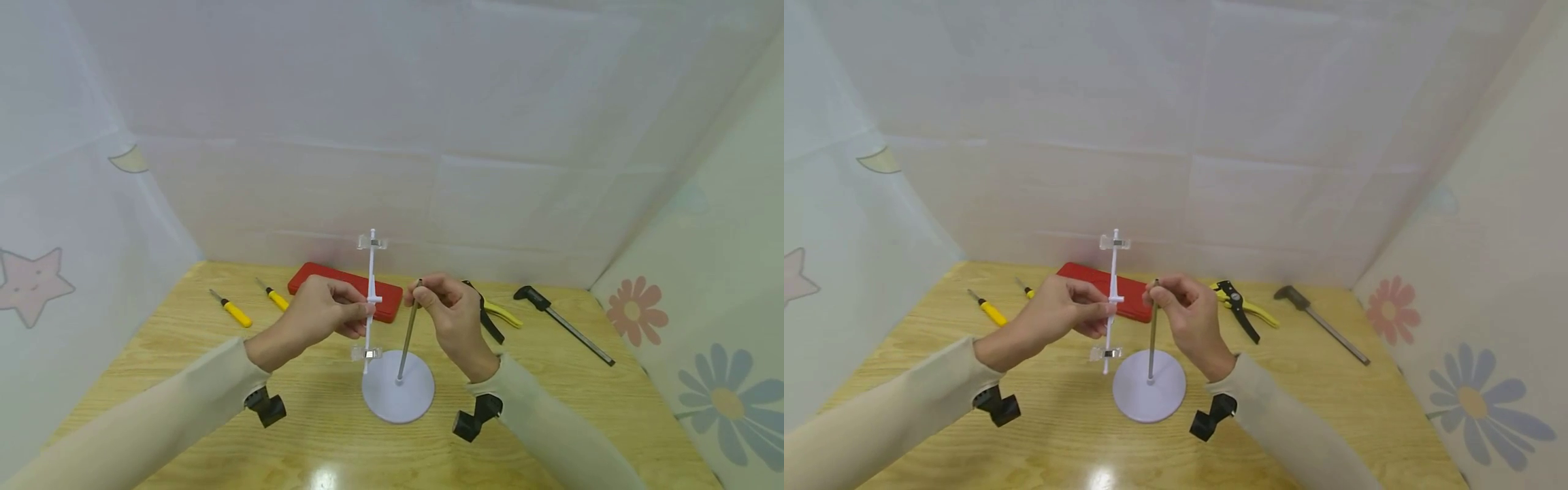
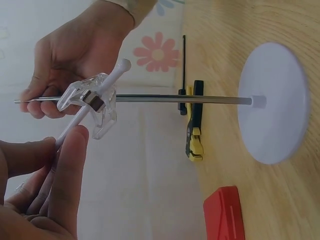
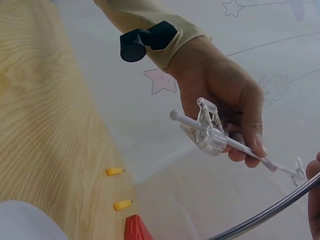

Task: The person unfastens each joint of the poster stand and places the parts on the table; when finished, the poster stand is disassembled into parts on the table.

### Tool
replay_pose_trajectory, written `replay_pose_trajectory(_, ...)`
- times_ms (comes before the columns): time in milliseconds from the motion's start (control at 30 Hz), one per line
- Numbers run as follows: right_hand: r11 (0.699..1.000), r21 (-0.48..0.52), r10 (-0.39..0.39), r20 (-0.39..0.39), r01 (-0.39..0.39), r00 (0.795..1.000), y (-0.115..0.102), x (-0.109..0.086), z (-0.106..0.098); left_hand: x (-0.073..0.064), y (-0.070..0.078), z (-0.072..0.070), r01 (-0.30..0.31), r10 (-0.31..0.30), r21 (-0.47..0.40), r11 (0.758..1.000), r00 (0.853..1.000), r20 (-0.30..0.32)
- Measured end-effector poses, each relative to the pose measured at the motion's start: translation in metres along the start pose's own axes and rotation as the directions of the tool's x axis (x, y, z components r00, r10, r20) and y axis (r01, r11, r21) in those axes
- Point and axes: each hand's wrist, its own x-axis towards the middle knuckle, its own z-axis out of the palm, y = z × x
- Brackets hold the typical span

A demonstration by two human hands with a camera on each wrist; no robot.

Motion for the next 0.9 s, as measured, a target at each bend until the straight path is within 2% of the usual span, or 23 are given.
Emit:
replay_pose_trajectory(333, 1.000, 0.019, 0.001, -0.003, -0.001, 1.000, 0.000, 0.000, 0.000, -0.002, -0.023, 0.001, 0.055, -0.055, 0.004, 0.999, 0.998, 0.012)
replay_pose_trajectory(567, 1.000, 0.025, -0.003, 0.000, 0.003, 1.000, 0.000, 0.000, 0.000, -0.004, -0.043, 0.003, 0.108, -0.108, -0.017, 0.994, 0.994, -0.002)
replay_pose_trajectory(800, 1.000, 0.026, -0.018, 0.003, 0.018, 1.000, 0.001, 0.001, -0.001, -0.003, -0.061, 0.005, 0.122, -0.122, -0.017, 0.992, 0.992, -0.010)
replay_pose_trajectory(900, 1.000, 0.028, -0.013, -0.002, 0.013, 1.000, 0.001, 0.001, 0.000, -0.003, -0.070, 0.005, 0.146, -0.146, -0.019, 0.989, 0.989, -0.015)
